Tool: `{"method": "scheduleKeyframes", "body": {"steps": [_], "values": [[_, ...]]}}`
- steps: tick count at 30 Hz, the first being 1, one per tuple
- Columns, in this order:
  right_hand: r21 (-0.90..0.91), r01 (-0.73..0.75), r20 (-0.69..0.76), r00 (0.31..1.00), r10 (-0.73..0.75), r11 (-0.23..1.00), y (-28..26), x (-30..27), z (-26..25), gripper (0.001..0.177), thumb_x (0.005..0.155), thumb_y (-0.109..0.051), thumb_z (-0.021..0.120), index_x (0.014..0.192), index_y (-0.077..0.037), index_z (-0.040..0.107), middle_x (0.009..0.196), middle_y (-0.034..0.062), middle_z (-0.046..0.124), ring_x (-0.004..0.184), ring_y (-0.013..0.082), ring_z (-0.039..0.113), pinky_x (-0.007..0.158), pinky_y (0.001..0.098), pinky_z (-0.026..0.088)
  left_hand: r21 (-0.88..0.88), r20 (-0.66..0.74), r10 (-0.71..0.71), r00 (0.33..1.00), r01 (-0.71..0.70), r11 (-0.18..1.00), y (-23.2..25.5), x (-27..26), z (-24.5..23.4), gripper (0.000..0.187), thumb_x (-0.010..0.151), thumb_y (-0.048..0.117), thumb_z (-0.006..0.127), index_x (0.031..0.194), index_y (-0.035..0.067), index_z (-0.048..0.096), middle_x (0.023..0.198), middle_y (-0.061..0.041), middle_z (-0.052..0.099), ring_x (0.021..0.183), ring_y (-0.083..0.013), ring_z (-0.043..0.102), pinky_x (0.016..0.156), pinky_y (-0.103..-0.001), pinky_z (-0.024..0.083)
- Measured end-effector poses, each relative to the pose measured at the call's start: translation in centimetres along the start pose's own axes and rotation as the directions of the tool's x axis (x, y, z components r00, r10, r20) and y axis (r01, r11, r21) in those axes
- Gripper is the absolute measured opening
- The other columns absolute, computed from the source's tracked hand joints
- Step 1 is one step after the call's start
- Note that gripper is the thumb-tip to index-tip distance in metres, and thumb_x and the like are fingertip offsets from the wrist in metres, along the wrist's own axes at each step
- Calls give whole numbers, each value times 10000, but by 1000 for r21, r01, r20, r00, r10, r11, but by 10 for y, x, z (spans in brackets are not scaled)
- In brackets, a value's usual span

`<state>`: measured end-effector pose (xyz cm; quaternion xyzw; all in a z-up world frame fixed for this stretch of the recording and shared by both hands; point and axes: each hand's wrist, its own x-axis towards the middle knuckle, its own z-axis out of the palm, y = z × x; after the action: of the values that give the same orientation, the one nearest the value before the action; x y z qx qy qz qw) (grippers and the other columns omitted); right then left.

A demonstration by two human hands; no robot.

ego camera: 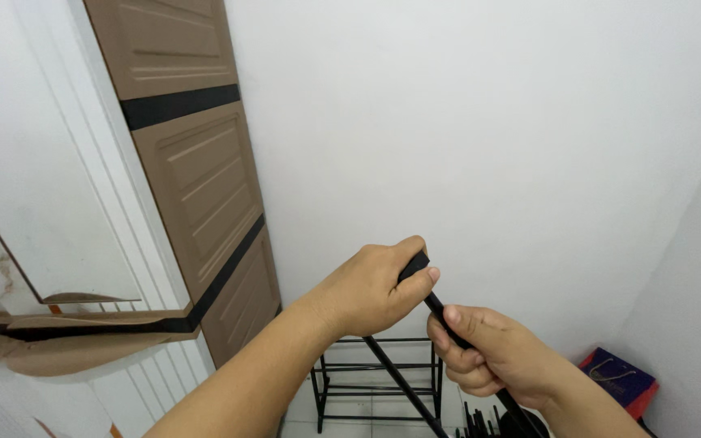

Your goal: The person assembles a black metal rack by connecting multiple rods and plastic connectors. They repeatedly insert and remove pieces to align them correctly, then place the partially assembled frame on the floor next to other components.

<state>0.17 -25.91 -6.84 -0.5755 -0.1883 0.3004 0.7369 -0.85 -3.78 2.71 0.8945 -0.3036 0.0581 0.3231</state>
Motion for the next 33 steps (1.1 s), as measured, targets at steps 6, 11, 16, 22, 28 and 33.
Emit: {"method": "scheduleKeyframes", "body": {"steps": [6,11,16,22,28,33], "values": [[22,-1,-9,1000,2,1000,11,0,-9,469,1035,-463,423,803,-68,527,532,-45,314,393,63,200,336,260,140,19,41,-29,999,28,999,3,2,9,347,966,384,500,869,60,579,603,-117,629,514,-239,598,476,-397,454],[-60,65,-71,995,-69,996,16,4,-16,506,1042,-474,402,749,-73,499,519,-48,305,396,68,215,344,262,161,78,7,19,1000,-20,997,3,11,12,313,940,364,521,891,64,594,627,-158,654,541,-283,632,516,-430,489],[-387,69,-245,953,-175,920,25,18,-29,458,1033,-454,421,746,-107,505,516,-33,355,418,100,270,380,277,237,42,-68,-8,998,11,999,-3,16,21,335,948,359,523,877,40,594,672,-167,667,601,-320,645,585,-448,507],[-813,181,-226,777,-587,554,45,28,-37,516,1060,-465,439,765,-61,567,536,-6,422,481,127,390,450,313,370,35,-143,-71,987,77,996,-4,21,35,309,940,344,513,892,58,620,694,-151,685,640,-333,662,616,-457,521],[-964,-4,-229,528,-818,267,46,23,-20,406,1026,-401,455,928,-38,610,547,111,555,475,244,511,470,400,416,91,-207,-72,976,92,992,2,32,48,350,944,363,488,901,51,641,723,-153,703,711,-348,687,669,-470,542],[-905,21,-336,577,-744,425,44,17,-16,368,1021,-366,450,937,-64,642,496,114,522,418,258,493,446,399,427,105,-165,-152,974,171,980,9,38,53,406,934,401,506,906,23,651,753,-170,709,739,-344,700,678,-465,552]]}}
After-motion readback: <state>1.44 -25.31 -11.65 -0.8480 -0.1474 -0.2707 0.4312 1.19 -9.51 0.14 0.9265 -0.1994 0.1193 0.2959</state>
